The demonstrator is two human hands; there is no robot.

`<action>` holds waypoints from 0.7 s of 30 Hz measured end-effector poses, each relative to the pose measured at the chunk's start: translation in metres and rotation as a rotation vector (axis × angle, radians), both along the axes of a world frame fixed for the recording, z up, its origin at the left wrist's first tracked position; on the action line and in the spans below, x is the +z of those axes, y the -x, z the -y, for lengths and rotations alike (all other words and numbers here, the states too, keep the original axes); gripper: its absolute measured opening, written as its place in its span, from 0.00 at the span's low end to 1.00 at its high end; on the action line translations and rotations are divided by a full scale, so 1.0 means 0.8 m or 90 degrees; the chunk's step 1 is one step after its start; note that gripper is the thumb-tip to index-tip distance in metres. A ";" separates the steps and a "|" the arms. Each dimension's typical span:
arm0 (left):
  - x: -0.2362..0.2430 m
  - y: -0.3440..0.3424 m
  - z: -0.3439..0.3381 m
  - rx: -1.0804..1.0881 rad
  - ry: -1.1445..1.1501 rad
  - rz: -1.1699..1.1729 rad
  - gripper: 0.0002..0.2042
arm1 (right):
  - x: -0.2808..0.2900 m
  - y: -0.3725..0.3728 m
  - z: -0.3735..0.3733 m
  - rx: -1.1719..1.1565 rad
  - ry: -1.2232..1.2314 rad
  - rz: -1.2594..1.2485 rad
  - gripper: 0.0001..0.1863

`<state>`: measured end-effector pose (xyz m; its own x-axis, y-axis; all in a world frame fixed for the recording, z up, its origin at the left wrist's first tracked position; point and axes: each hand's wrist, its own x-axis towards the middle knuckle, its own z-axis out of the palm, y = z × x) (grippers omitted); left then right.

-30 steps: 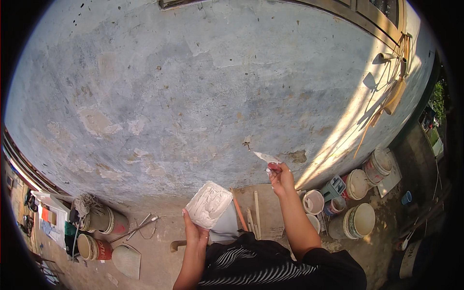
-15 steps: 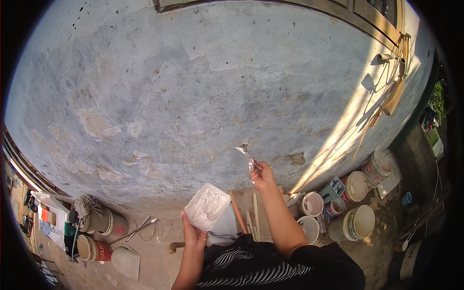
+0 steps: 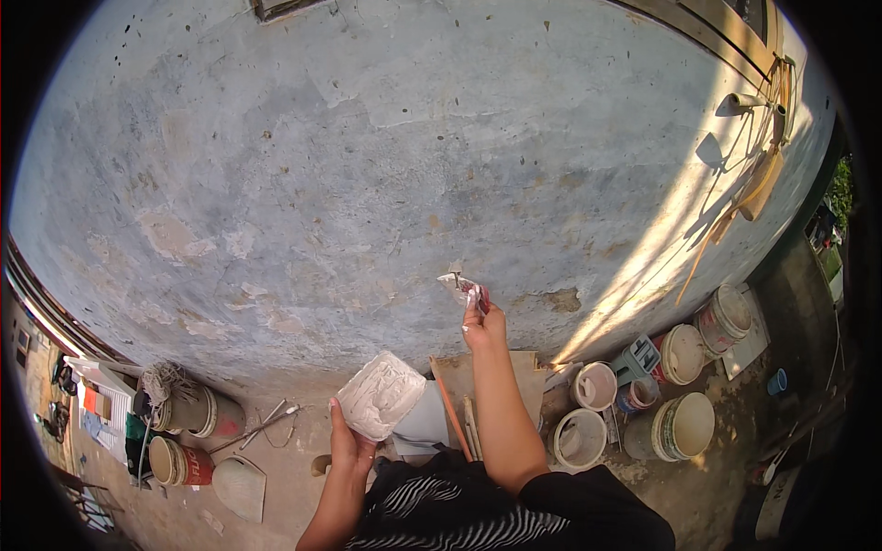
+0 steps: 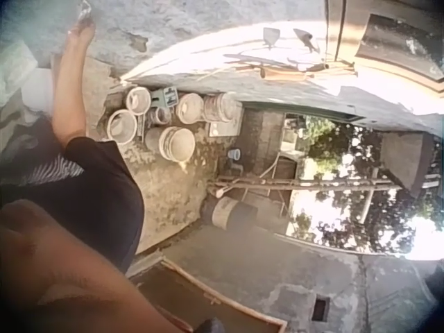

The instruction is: Apply wall filler or putty to small holes and imperfections in a concrete wall using a putty knife.

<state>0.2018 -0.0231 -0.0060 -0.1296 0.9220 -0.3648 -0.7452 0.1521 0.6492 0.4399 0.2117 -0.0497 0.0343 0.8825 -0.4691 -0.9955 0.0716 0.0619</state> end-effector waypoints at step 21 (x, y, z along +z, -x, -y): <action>0.008 -0.002 0.008 0.053 0.003 0.002 0.35 | -0.024 -0.030 -0.003 -0.084 -0.024 -0.172 0.16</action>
